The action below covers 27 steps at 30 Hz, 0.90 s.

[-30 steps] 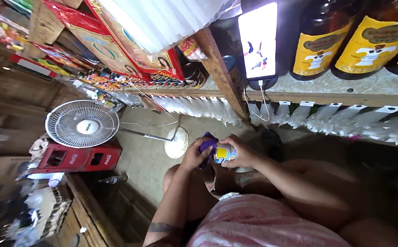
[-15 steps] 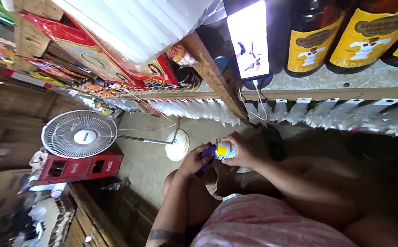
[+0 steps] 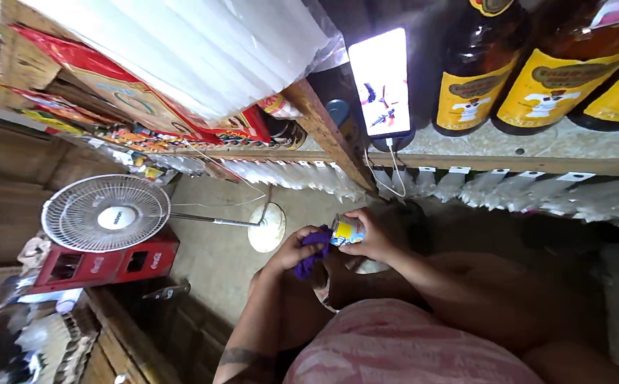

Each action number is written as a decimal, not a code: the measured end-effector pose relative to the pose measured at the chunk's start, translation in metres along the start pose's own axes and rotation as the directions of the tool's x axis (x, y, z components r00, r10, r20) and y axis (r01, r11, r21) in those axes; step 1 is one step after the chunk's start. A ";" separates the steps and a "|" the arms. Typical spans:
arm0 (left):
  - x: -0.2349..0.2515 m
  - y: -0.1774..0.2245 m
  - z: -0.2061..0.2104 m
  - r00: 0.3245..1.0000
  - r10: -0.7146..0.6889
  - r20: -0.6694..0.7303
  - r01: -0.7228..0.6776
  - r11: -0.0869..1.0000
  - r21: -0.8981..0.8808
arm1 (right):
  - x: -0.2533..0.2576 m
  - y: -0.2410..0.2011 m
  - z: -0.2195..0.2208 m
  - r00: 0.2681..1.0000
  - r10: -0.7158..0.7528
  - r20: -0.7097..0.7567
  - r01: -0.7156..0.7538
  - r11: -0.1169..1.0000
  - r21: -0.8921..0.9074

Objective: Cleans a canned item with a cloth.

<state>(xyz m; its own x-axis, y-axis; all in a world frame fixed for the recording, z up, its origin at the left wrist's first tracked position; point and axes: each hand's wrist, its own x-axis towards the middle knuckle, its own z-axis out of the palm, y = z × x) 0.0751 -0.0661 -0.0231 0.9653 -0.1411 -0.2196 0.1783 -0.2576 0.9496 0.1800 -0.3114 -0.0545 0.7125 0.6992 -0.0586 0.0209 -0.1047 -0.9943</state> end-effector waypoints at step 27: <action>-0.021 -0.011 0.022 0.906 0.343 -0.246 -0.293 0.931 0.220 | -0.002 0.015 0.019 0.979 -0.087 -0.184 0.117 0.981 0.157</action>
<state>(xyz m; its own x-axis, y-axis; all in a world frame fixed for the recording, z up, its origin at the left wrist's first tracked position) 0.0487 -0.0814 -0.0337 0.9831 0.0187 0.1820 -0.1586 -0.4087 0.8988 0.1652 -0.3012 -0.0706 0.8246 0.5638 0.0460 -0.0059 0.0899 -0.9959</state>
